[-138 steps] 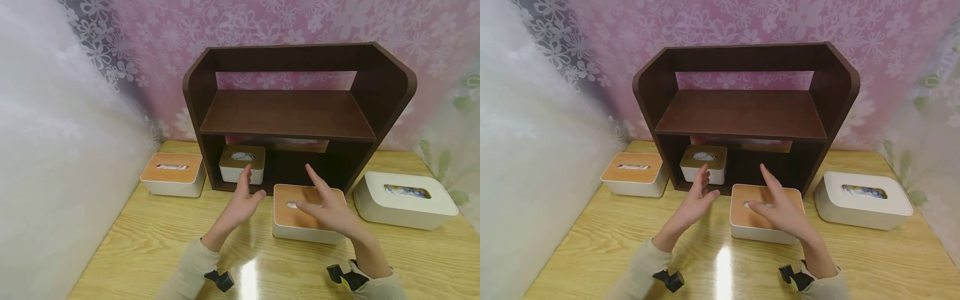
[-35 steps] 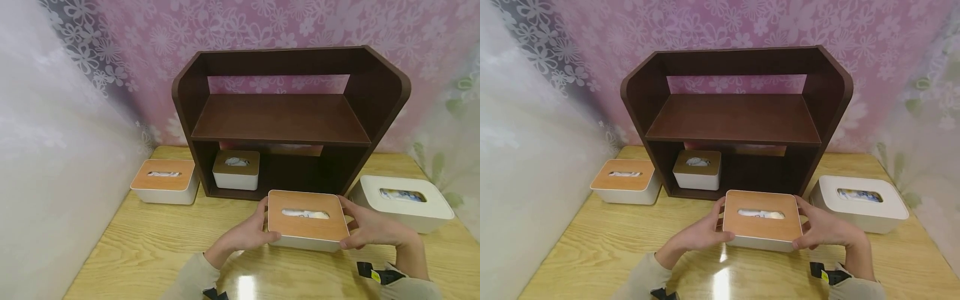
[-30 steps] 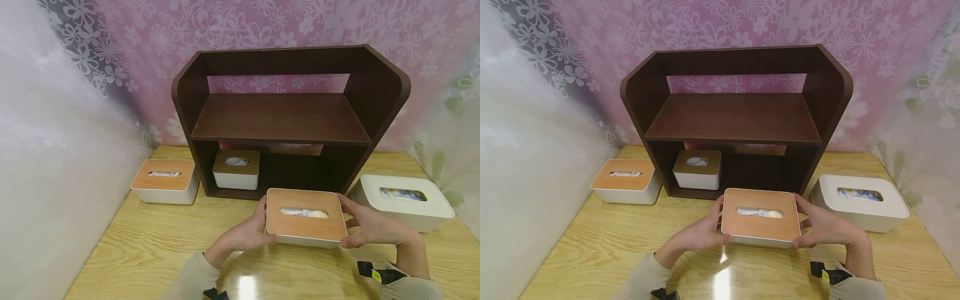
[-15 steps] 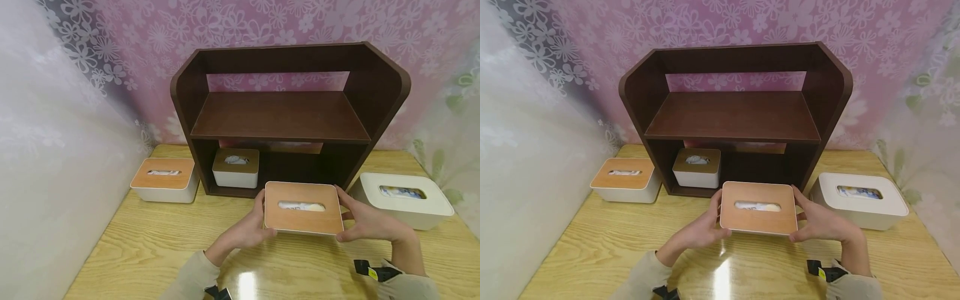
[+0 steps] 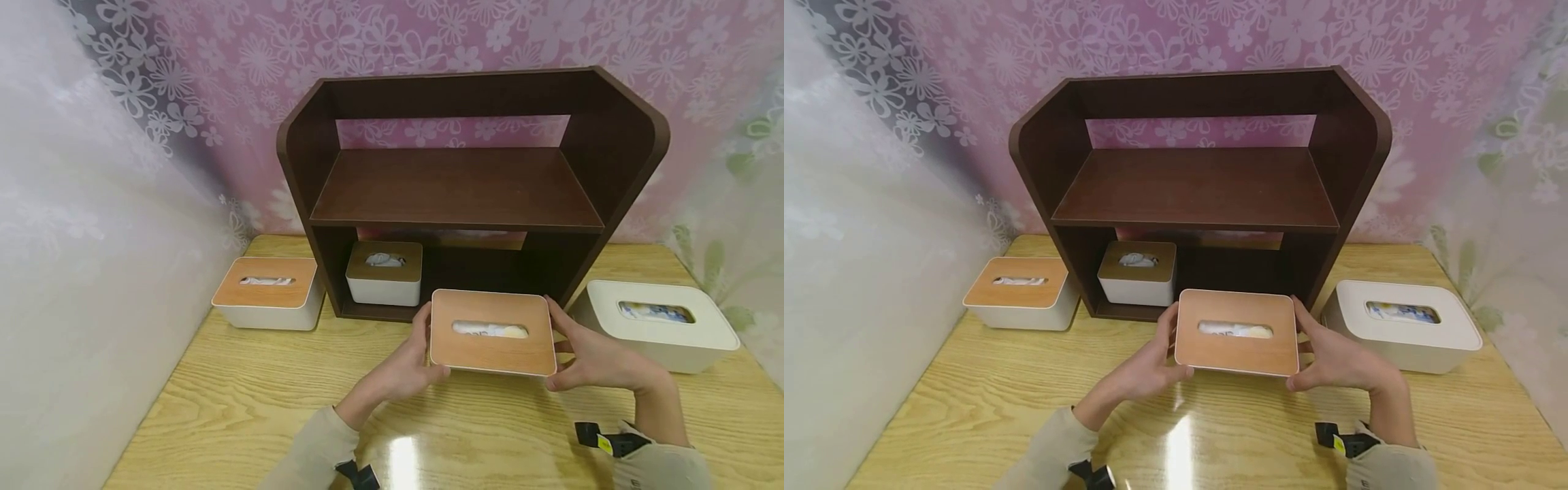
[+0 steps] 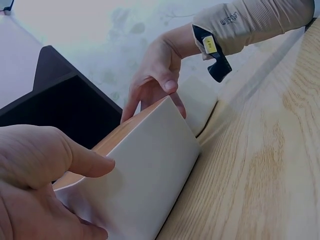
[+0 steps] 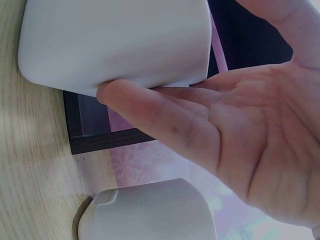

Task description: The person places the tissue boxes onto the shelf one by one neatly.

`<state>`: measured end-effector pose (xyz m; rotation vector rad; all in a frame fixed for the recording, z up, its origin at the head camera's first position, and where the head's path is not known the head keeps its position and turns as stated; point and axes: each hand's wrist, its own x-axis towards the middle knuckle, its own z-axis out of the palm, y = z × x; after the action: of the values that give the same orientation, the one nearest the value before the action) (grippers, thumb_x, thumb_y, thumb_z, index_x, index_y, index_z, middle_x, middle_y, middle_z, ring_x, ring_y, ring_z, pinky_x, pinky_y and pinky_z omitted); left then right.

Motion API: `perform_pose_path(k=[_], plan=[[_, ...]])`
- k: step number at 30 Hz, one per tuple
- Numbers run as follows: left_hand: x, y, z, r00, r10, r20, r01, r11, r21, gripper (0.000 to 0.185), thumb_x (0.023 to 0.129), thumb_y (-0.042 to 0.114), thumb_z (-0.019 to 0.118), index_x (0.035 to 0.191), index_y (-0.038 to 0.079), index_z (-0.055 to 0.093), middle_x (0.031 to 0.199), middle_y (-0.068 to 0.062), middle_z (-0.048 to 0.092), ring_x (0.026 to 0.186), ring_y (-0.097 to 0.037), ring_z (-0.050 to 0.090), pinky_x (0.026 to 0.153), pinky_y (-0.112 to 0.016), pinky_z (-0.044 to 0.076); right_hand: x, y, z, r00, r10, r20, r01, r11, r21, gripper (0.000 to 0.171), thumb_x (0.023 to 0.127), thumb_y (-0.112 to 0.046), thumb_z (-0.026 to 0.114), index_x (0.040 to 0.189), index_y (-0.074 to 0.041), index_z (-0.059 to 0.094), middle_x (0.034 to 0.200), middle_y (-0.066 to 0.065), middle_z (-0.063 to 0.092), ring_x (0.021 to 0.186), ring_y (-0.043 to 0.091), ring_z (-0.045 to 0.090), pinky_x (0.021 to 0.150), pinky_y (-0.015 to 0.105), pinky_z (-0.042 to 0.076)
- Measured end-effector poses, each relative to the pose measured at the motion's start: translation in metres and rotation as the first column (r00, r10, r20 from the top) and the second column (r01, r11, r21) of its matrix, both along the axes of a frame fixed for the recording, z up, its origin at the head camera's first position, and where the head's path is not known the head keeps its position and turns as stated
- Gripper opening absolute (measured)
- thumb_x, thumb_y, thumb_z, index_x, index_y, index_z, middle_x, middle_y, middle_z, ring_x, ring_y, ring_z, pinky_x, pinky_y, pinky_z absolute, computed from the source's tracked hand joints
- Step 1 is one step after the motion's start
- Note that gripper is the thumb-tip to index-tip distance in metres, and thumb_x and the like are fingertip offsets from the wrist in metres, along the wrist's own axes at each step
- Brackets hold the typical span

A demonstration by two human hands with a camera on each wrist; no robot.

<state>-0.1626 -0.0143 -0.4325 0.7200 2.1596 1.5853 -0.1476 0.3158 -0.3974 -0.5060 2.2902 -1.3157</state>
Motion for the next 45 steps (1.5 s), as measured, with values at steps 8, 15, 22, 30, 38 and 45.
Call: perform_pose_path(k=[8, 15, 22, 30, 38, 45], plan=[[-0.004, -0.001, -0.003, 1.000, 0.007, -0.008, -0.007, 0.999, 0.032, 0.103, 0.090, -0.003, 0.065, 0.158, 0.022, -0.009, 0.160, -0.007, 0.021, 0.145, -0.020, 0.026, 0.117, -0.044, 0.024, 0.000, -0.001, -0.004, 1.000, -0.001, -0.030, 0.001, 1.000, 0.003, 0.132, 0.079, -0.011, 0.083, 0.154, -0.013, -0.026, 0.160, 0.031, -0.006, 0.124, 0.053, 0.048, 0.074, 0.032, 0.056], [-0.007, -0.001, -0.007, 0.999, 0.004, 0.033, -0.006, 0.997, 0.081, 0.102, 0.092, -0.001, 0.064, 0.159, 0.021, -0.009, 0.161, -0.008, 0.018, 0.147, -0.024, 0.024, 0.117, -0.048, 0.024, -0.004, 0.000, -0.008, 0.999, -0.011, -0.040, 0.012, 1.000, 0.027, 0.132, 0.079, -0.012, 0.083, 0.154, -0.011, -0.026, 0.159, 0.034, -0.003, 0.124, 0.053, 0.047, 0.076, 0.030, 0.055], [-0.008, -0.001, -0.010, 0.998, -0.001, 0.060, -0.005, 0.994, 0.113, 0.099, 0.095, 0.001, 0.062, 0.159, 0.020, -0.010, 0.164, -0.008, 0.013, 0.150, -0.026, 0.016, 0.118, -0.050, 0.022, -0.006, 0.000, -0.013, 0.996, -0.018, -0.089, 0.024, 0.998, 0.059, 0.127, 0.083, -0.021, 0.081, 0.155, -0.011, -0.022, 0.159, 0.032, 0.001, 0.124, 0.052, 0.050, 0.082, 0.024, 0.052], [-0.010, -0.002, -0.013, 0.999, 0.007, 0.036, -0.010, 0.995, 0.096, 0.097, 0.096, 0.008, 0.064, 0.160, 0.022, -0.009, 0.166, -0.004, 0.007, 0.148, -0.029, 0.021, 0.115, -0.055, 0.025, -0.007, 0.000, -0.014, 0.995, -0.038, -0.088, 0.043, 0.997, 0.059, 0.126, 0.083, -0.022, 0.081, 0.157, -0.014, -0.021, 0.160, 0.032, 0.004, 0.123, 0.053, 0.050, 0.082, 0.027, 0.053], [-0.012, -0.004, -0.011, 1.000, 0.031, 0.000, -0.031, 0.995, 0.091, 0.095, 0.096, 0.012, 0.066, 0.161, 0.021, -0.003, 0.166, -0.002, 0.008, 0.146, -0.033, 0.026, 0.112, -0.054, 0.032, -0.007, 0.002, -0.014, 0.993, -0.040, -0.111, 0.047, 0.997, 0.068, 0.120, 0.086, -0.025, 0.078, 0.157, -0.019, -0.018, 0.161, 0.031, 0.006, 0.124, 0.053, 0.051, 0.082, 0.030, 0.054], [-0.012, -0.002, -0.009, 0.991, 0.132, 0.009, -0.133, 0.988, 0.083, 0.085, 0.096, 0.019, 0.067, 0.161, 0.018, 0.012, 0.158, -0.013, 0.025, 0.139, -0.034, 0.038, 0.106, -0.049, 0.042, -0.009, 0.002, -0.013, 0.995, -0.055, -0.078, 0.055, 0.998, -0.002, 0.107, 0.093, -0.019, 0.071, 0.159, -0.021, -0.013, 0.161, 0.027, 0.011, 0.129, 0.052, 0.045, 0.084, 0.027, 0.054]])
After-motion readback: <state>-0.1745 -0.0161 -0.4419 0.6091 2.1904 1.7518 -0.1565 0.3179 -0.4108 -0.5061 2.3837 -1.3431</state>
